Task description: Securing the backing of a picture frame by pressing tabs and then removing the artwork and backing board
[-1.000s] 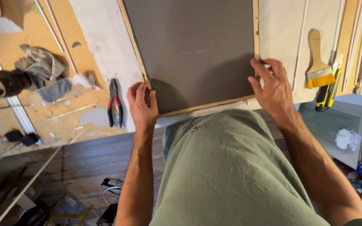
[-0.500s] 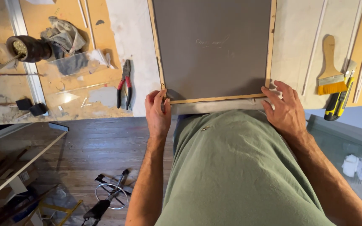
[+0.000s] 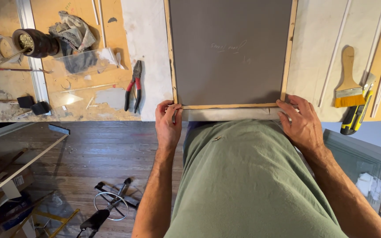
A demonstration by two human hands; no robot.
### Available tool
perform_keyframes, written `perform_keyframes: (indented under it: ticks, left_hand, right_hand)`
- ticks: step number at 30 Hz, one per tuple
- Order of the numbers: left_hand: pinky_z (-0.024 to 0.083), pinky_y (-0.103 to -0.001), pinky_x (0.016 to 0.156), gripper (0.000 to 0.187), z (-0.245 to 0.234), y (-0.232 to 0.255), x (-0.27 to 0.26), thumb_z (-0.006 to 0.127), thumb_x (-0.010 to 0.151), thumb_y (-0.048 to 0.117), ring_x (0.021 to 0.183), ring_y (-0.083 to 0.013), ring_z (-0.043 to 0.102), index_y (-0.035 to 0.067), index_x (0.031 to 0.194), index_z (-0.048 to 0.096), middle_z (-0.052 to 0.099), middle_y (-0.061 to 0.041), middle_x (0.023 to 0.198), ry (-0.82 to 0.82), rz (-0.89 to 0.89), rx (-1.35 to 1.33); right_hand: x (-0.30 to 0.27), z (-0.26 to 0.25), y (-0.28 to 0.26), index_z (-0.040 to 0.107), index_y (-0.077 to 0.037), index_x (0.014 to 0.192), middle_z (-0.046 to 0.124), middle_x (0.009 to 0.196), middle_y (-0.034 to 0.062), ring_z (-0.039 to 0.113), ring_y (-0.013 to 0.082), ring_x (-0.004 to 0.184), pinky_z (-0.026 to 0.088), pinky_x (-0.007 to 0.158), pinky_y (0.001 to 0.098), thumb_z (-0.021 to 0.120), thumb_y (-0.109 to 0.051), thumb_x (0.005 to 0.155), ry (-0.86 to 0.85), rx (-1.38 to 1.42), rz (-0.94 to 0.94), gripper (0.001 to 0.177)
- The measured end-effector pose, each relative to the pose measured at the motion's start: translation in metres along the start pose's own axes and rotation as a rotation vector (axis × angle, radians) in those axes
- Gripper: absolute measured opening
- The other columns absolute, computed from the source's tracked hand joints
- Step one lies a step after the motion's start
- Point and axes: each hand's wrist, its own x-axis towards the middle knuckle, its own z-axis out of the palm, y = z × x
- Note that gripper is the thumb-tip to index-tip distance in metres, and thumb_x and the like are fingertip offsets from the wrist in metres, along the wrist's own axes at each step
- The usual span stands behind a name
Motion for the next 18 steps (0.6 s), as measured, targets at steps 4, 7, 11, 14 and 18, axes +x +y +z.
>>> perform_keyframes:
  ticks: [4,7,11,14,18]
  left_hand:
    - [0.058,-0.037,0.084,0.013,-0.003,0.002,0.003,0.076,0.091,0.007,0.1,-0.0299,0.066,0.012,0.102,0.074,0.059,-0.008,0.115,-0.009,0.001,-0.012]
    - [0.058,-0.036,0.083,0.012,-0.002,-0.003,0.003,0.077,0.09,0.009,0.1,-0.0295,0.067,0.013,0.101,0.074,0.06,-0.008,0.114,-0.015,0.009,-0.007]
    - [0.059,-0.038,0.082,0.012,-0.006,0.0,0.007,0.076,0.092,0.01,0.099,-0.0309,0.067,0.013,0.104,0.073,0.061,-0.009,0.115,-0.04,-0.013,-0.022]
    - [0.06,-0.039,0.081,0.021,-0.006,-0.002,0.008,0.076,0.093,0.013,0.096,-0.0324,0.069,0.012,0.113,0.071,0.061,-0.011,0.116,-0.046,-0.083,-0.055]
    - [0.06,-0.037,0.076,0.029,-0.006,-0.007,0.011,0.074,0.096,0.016,0.091,-0.0319,0.071,0.009,0.123,0.065,0.062,-0.012,0.116,-0.048,-0.183,-0.147]
  right_hand:
    - [0.003,-0.002,-0.002,0.076,-0.018,0.128,0.063,0.129,0.0133,0.07,0.0322,0.111,0.061,0.091,0.0401,0.072,-0.018,0.098,0.005,0.019,0.008,0.031]
    - [0.005,-0.002,-0.003,0.076,-0.019,0.128,0.063,0.129,0.012,0.07,0.0306,0.11,0.061,0.091,0.0392,0.073,-0.019,0.098,0.002,0.022,0.02,0.03]
    - [0.012,-0.007,-0.007,0.076,-0.018,0.128,0.064,0.129,0.0132,0.07,0.0324,0.109,0.061,0.091,0.0393,0.072,-0.017,0.099,0.001,0.06,0.037,0.029]
    - [0.018,-0.012,-0.012,0.074,-0.012,0.13,0.065,0.126,0.0156,0.07,0.0355,0.107,0.061,0.091,0.0424,0.075,-0.016,0.098,-0.006,0.1,0.093,0.032]
    - [0.019,-0.009,-0.011,0.068,-0.004,0.136,0.063,0.12,0.0198,0.07,0.0379,0.102,0.06,0.087,0.0457,0.074,-0.011,0.099,-0.004,0.24,0.205,0.038]
